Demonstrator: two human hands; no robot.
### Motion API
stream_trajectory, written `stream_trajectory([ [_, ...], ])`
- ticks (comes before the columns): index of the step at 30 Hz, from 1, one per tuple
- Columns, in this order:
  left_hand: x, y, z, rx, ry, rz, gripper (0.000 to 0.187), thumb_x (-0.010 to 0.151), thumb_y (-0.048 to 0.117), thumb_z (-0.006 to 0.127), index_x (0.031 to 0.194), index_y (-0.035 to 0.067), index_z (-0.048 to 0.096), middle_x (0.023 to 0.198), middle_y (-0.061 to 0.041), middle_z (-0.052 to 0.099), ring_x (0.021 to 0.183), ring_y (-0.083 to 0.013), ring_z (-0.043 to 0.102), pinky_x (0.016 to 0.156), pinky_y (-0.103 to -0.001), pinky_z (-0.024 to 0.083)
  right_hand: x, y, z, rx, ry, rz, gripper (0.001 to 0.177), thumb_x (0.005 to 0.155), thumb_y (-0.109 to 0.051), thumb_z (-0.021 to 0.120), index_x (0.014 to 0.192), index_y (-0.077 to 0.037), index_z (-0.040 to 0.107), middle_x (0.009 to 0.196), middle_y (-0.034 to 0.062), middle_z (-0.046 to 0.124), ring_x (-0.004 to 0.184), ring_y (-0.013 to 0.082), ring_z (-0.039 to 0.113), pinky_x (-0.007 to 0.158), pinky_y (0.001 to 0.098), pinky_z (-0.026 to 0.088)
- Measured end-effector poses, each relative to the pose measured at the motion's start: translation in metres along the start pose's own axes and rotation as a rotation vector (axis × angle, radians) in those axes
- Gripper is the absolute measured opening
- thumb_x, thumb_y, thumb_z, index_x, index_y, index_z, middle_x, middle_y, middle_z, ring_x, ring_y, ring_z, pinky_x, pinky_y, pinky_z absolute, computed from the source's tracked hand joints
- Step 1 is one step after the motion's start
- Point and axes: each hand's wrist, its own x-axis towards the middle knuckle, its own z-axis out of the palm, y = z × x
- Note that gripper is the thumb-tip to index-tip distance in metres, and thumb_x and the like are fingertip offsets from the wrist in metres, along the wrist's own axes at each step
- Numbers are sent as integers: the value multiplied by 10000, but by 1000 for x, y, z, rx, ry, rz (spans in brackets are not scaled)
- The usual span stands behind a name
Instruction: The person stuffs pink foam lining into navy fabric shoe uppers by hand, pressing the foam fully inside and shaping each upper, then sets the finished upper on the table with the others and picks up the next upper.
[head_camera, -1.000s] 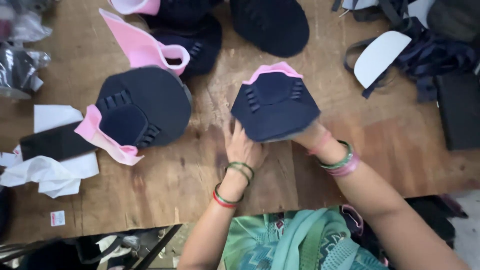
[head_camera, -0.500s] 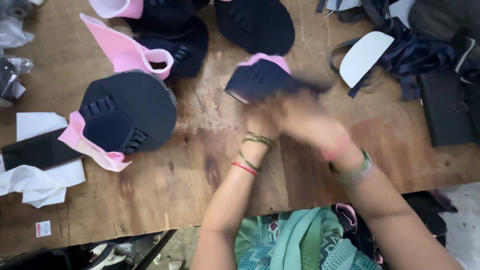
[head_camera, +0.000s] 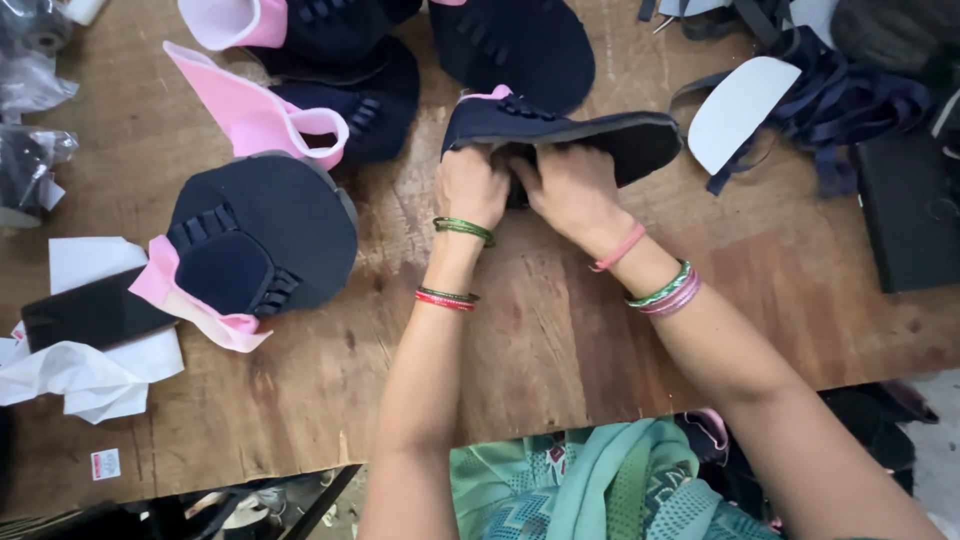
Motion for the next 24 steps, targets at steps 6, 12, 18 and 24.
stream_trajectory([
  [6, -5, -12, 16, 74, -77, 108, 138, 892, 174, 644, 976, 109, 732, 928, -219, 722, 846, -443, 700, 762, -548, 572, -5, 23, 30, 55, 245, -268, 414, 865, -142, 649, 1243, 6, 733, 1123, 200, 676, 1006, 387, 671, 747, 487, 563],
  [12, -8, -8, 10, -30, 9, 76, 166, 902, 204, 667, 1043, 151, 736, 964, -202, 734, 837, -459, 688, 727, -568, 552, -14, 20, 46, -276, 220, -288, 203, 885, -145, 617, 999, -30, 740, 1320, 116, 581, 1204, 342, 639, 918, 459, 577],
  [18, 0, -16, 13, -249, 60, 317, 259, 860, 163, 657, 1111, 113, 690, 1068, -215, 724, 976, -455, 684, 839, -511, 562, -8, 26, 33, -259, 91, -386, 190, 883, -173, 630, 951, -57, 764, 1025, 157, 706, 975, 336, 691, 750, 473, 555],
  [24, -2, -5, 7, -110, -114, 116, 239, 901, 172, 644, 1112, 159, 755, 1098, -172, 736, 999, -422, 672, 875, -505, 541, 8, 36, 63, -164, 164, -186, 114, 883, -170, 676, 853, -90, 751, 887, 166, 718, 814, 344, 713, 653, 486, 553],
])
